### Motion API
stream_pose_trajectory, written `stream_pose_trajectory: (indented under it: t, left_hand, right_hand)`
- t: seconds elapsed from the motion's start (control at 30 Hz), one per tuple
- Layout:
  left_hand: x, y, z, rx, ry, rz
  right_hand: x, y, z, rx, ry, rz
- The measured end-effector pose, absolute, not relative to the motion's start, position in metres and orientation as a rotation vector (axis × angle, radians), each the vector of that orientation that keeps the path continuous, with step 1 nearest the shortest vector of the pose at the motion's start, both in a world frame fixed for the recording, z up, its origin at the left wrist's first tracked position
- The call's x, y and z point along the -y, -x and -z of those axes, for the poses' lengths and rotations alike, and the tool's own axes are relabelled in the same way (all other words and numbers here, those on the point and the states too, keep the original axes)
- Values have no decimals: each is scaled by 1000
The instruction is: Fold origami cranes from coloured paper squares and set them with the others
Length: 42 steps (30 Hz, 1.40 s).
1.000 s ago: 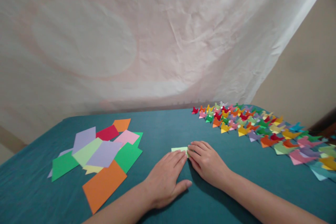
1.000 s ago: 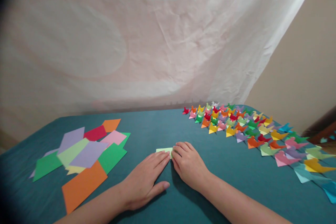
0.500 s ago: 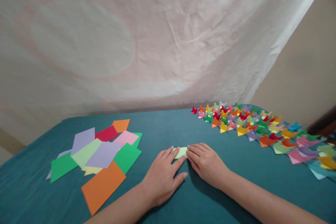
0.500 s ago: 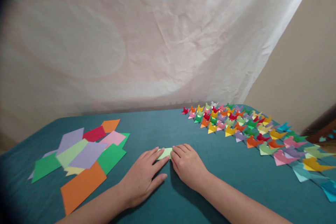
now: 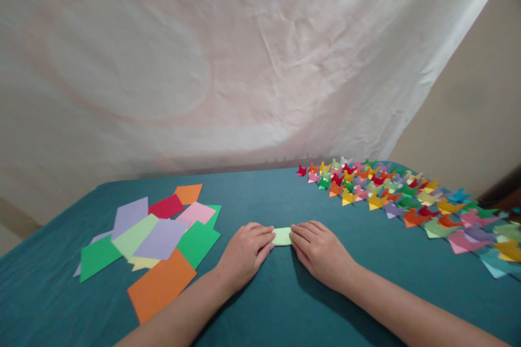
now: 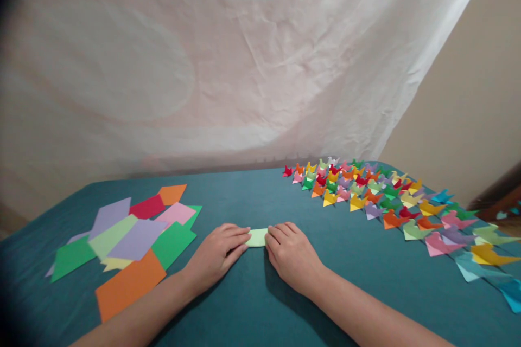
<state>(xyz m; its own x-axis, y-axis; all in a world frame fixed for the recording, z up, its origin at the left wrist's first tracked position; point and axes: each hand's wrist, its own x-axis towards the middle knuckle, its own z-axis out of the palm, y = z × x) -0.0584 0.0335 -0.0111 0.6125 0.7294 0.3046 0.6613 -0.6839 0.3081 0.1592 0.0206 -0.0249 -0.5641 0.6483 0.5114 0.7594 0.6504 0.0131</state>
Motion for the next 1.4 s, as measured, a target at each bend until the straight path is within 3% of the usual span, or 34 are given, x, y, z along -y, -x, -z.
stream_pose_trajectory:
  t: [1.4]
  left_hand:
    - [-29,56,5,-1192,-2788,-506]
  right_hand:
    - [-19,-158,21,2378,1078,364]
